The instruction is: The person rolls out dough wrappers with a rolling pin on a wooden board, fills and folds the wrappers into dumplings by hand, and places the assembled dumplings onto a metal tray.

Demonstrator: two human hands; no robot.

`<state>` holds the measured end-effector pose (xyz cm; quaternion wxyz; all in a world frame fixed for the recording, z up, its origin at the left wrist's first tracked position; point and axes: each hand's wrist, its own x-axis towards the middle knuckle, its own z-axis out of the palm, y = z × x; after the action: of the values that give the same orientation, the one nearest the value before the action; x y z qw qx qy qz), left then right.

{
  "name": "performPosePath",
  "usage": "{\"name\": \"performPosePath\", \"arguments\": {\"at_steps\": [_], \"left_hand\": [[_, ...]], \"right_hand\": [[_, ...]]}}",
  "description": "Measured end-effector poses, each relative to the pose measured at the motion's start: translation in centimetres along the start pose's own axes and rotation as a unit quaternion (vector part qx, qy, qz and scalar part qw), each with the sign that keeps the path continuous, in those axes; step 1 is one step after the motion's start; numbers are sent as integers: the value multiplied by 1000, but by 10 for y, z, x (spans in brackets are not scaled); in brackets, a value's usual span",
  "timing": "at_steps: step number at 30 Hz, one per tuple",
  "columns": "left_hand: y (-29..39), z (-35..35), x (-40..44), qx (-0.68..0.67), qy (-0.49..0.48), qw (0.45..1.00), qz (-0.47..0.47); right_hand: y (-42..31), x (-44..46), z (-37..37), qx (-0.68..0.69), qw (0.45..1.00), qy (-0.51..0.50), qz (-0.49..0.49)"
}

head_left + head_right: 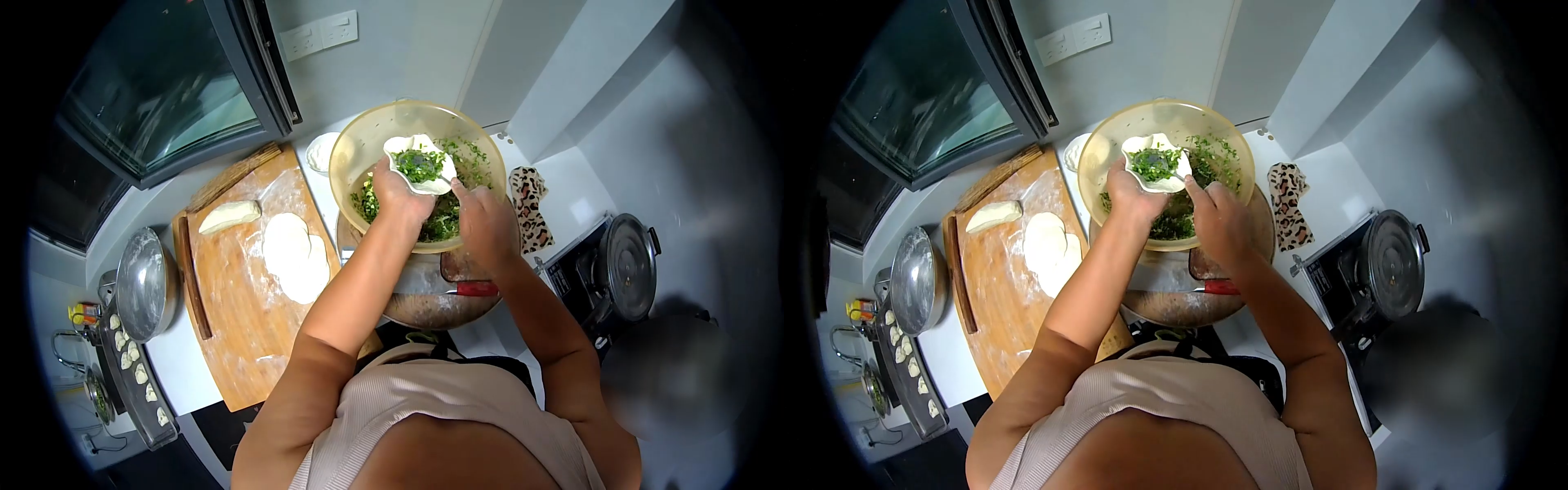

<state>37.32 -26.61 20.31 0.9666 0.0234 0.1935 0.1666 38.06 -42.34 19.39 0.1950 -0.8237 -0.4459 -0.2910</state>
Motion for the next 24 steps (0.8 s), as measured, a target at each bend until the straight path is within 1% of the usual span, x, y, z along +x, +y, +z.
{"name": "performPosePath", "arguments": {"at_steps": [2, 5, 8, 10, 11, 14, 15, 17, 19, 20, 23, 24], "left_hand": [[0, 1, -3, 0, 11, 1000, 1], [1, -1, -6, -7, 18, 1000, 11], [4, 0, -8, -14, 9, 1000, 7], [8, -1, -8, -15, -1, 1000, -4], [9, -3, -8, -3, 12, 1000, 7], [17, -4, -12, 3, 20, 1000, 20], [22, -10, -7, -11, 0, 1000, 7], [32, -23, -1, -13, -8, 1000, 16], [42, -26, -3, -3, -13, 1000, 18], [45, -28, -4, -3, -10, 1000, 18], [52, -35, -4, 2, -8, 1000, 16], [53, -36, -4, 2, -12, 1000, 12]], "right_hand": [[2, 3, 0, 52, 998, 29, 7], [0, 8, -5, 58, 997, 46, -4], [-3, 2, -1, -2, 1000, -30, -9], [-6, 5, -2, 17, 999, -35, 32], [-7, 6, -3, 28, 997, -39, 53], [3, 11, -2, 75, 994, 40, 71], [9, 13, 0, 87, 992, 52, 70], [23, 13, 10, 112, 988, 78, 67], [40, -6, 34, -23, 996, -49, 65], [45, -14, 43, -91, 987, -112, 65], [37, -23, 51, -104, 956, -259, 90], [33, -19, 50, -107, 950, -276, 99]]}}
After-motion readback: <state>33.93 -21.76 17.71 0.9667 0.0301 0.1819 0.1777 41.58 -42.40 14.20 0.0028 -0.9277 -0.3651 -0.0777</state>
